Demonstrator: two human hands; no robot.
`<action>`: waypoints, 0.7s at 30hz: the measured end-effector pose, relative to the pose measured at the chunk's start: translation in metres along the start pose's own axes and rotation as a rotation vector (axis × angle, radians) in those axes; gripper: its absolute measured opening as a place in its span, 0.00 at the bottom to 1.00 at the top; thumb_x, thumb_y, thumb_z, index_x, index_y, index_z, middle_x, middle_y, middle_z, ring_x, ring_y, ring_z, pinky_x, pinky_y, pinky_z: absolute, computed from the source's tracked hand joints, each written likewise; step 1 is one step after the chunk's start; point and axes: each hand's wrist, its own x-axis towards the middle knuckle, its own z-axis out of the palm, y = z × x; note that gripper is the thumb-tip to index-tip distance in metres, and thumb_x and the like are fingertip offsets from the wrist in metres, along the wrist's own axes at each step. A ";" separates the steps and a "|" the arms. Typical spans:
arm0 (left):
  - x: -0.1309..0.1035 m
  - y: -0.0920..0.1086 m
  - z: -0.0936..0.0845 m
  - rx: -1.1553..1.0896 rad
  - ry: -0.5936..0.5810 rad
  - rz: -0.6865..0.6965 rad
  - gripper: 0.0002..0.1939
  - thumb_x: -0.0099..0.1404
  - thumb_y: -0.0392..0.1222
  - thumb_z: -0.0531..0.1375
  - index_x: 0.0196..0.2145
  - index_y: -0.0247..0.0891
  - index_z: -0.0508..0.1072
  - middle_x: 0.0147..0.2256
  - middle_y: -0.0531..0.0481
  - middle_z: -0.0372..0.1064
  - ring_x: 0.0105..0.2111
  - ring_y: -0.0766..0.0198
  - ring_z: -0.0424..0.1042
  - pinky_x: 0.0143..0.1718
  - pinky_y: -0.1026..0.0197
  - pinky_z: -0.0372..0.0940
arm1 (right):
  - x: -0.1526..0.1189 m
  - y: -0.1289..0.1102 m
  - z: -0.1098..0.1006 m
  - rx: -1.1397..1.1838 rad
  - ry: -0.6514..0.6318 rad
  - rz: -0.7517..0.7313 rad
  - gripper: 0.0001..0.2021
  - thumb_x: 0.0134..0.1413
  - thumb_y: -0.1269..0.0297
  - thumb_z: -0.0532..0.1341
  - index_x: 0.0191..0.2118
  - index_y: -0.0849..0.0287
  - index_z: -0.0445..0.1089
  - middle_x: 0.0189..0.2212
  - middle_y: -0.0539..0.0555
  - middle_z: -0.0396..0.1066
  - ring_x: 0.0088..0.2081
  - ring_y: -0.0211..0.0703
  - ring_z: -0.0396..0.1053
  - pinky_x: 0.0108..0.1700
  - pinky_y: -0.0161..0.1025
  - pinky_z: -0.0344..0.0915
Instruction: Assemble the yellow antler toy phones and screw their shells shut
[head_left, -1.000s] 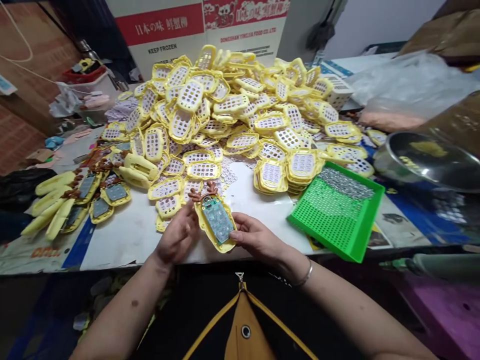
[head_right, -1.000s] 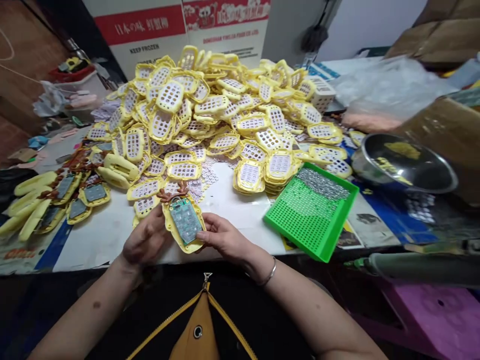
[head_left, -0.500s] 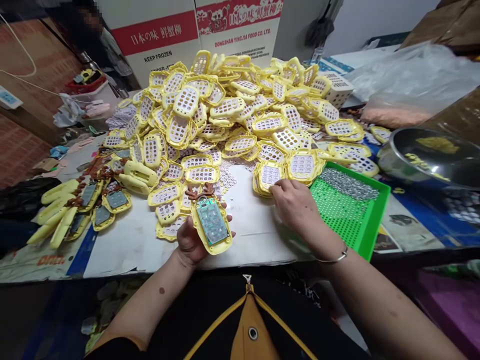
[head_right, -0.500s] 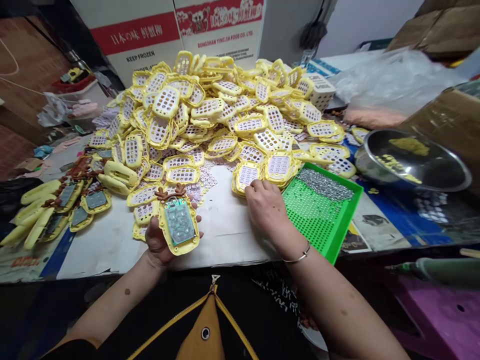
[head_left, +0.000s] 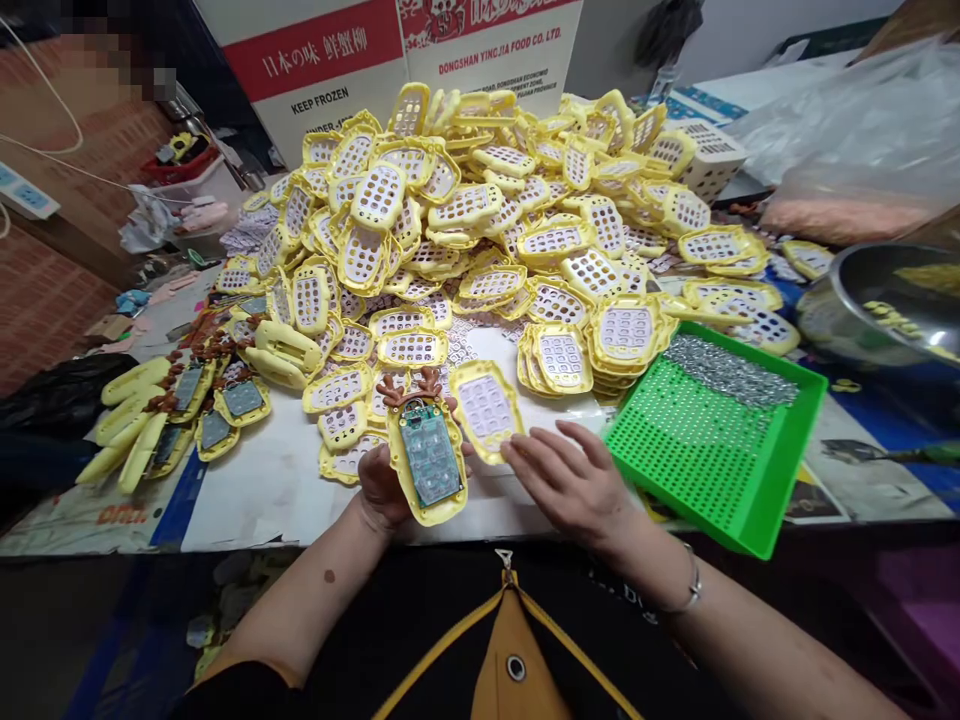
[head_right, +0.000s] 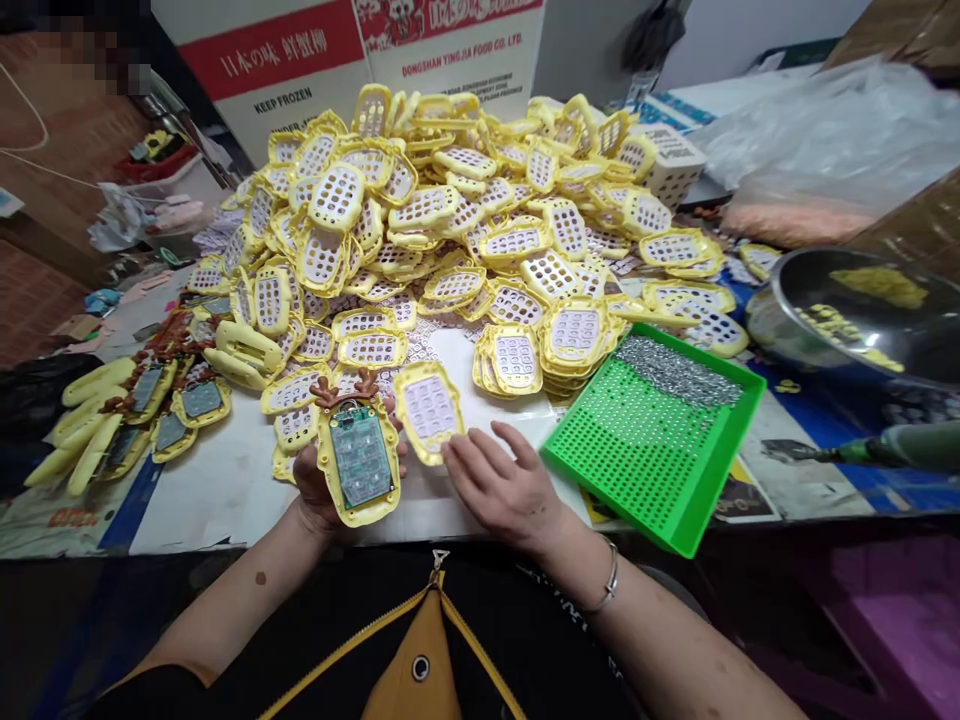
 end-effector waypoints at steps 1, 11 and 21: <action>-0.002 0.000 -0.002 0.015 -0.014 -0.029 0.50 0.42 0.59 0.68 0.60 0.37 0.61 0.49 0.36 0.72 0.39 0.46 0.76 0.43 0.48 0.68 | -0.002 -0.005 0.002 0.040 0.007 -0.018 0.13 0.58 0.77 0.54 0.42 0.59 0.73 0.38 0.55 0.78 0.43 0.45 0.70 0.52 0.48 0.59; -0.017 -0.011 -0.002 -0.099 -0.179 -0.255 0.42 0.48 0.58 0.67 0.56 0.33 0.67 0.42 0.37 0.76 0.40 0.50 0.77 0.41 0.55 0.68 | 0.034 0.021 -0.004 0.904 -0.037 0.616 0.22 0.57 0.56 0.61 0.56 0.54 0.65 0.49 0.59 0.71 0.51 0.47 0.70 0.51 0.48 0.70; -0.018 -0.023 -0.004 -0.059 -0.128 -0.351 0.37 0.47 0.57 0.67 0.50 0.30 0.70 0.40 0.35 0.76 0.39 0.45 0.75 0.44 0.48 0.66 | 0.053 0.032 0.004 1.167 -0.396 0.597 0.13 0.54 0.64 0.63 0.45 0.62 0.71 0.43 0.58 0.75 0.45 0.44 0.72 0.49 0.46 0.69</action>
